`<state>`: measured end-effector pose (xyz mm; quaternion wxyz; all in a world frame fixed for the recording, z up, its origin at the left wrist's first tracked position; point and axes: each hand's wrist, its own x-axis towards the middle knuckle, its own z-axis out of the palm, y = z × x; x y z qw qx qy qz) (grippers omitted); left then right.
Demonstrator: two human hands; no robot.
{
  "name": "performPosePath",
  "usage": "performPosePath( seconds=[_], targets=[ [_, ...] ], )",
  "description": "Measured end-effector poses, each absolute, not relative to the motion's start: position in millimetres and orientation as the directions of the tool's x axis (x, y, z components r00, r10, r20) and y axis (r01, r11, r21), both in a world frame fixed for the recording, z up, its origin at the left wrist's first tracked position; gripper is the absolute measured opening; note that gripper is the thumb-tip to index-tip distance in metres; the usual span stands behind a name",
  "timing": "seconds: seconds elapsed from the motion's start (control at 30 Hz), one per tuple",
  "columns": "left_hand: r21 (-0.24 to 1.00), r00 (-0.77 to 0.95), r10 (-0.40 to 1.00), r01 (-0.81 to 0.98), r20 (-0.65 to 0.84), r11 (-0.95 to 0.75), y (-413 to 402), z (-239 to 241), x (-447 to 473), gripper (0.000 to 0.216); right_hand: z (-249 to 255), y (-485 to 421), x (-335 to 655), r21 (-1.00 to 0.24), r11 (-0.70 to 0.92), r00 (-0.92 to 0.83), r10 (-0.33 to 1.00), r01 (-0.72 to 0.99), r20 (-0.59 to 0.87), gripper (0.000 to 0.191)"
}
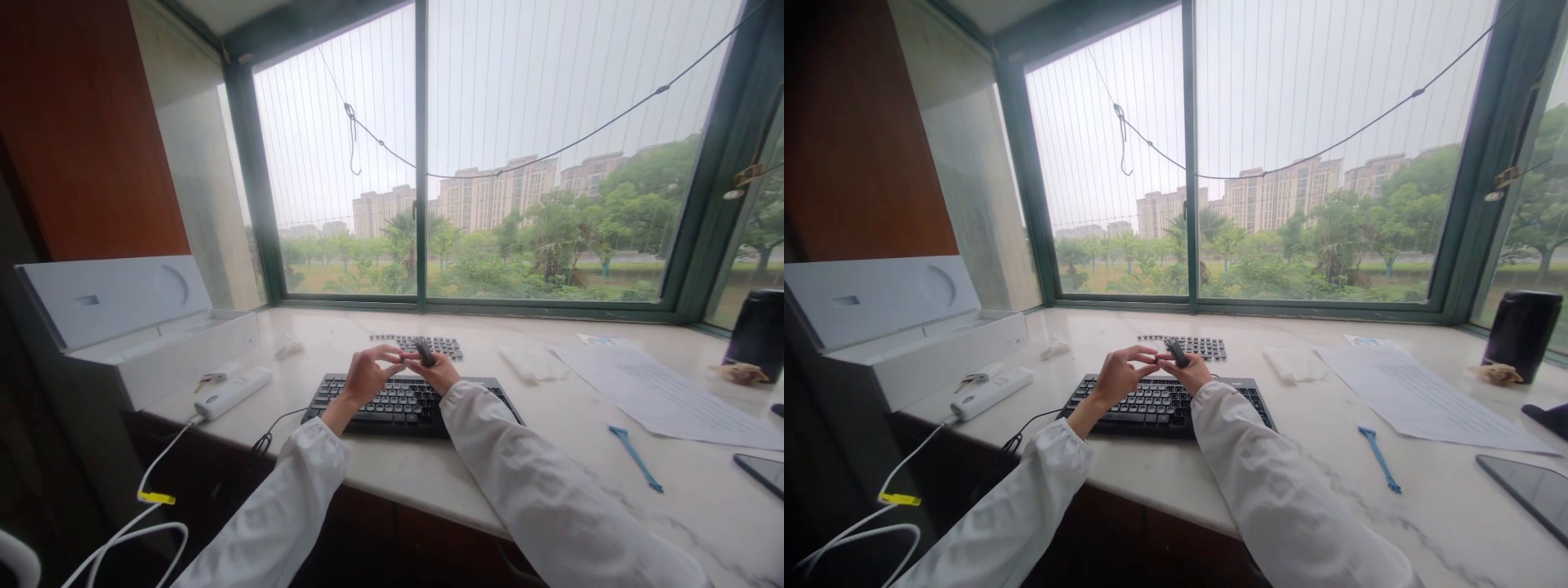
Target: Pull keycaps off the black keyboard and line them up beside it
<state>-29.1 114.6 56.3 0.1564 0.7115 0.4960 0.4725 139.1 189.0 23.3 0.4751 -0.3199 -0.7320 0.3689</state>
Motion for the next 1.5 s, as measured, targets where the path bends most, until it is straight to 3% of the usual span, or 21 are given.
performPosePath(
  seconds=[0.2,0.3,0.37,0.47,0.53,0.63,1.0,1.5],
  targets=[
    [0.499,0.138,0.751,0.668,0.646,-0.552,117.6,61.4,-30.1,0.024,23.7,188.4,138.9,-0.799,0.576,-0.35,0.794,0.173,0.497,0.046],
    [0.431,0.164,0.756,0.737,0.633,-0.521,134.6,64.0,-46.1,0.018,24.5,187.2,140.7,-0.718,0.618,-0.287,0.786,0.32,0.548,0.039],
    [0.417,0.153,0.803,0.79,0.576,-0.449,151.2,66.3,-64.7,0.018,25.4,184.8,142.1,-0.621,0.604,-0.262,0.789,0.5,0.556,0.031],
    [0.403,0.108,0.892,0.863,0.44,-0.304,179.8,69.5,-96.2,0.019,26.4,178.6,142.8,-0.374,0.54,-0.316,0.798,0.754,0.514,0.026],
    [0.352,0.066,0.928,0.914,0.366,-0.203,199.1,70.8,-113.6,0.018,26.5,174.4,142.4,-0.217,0.522,-0.381,0.796,0.825,0.47,0.031],
    [0.254,0.019,0.959,0.963,0.282,-0.094,226.7,71.2,-129.8,0.02,26.4,170.7,141.6,-0.111,0.523,-0.433,0.791,0.845,0.433,0.03],
    [0.141,-0.022,0.997,0.99,0.08,0.011,334.0,54.4,-150.2,0.021,38.8,163.8,141.6,0.043,0.455,-0.442,0.833,0.89,0.333,0.026],
    [0.132,-0.002,0.999,0.991,-0.036,0.007,382.8,42.8,-159.0,0.027,36.7,167.1,140.6,0.03,0.411,-0.399,0.86,0.911,0.318,0.02]
  ],
)
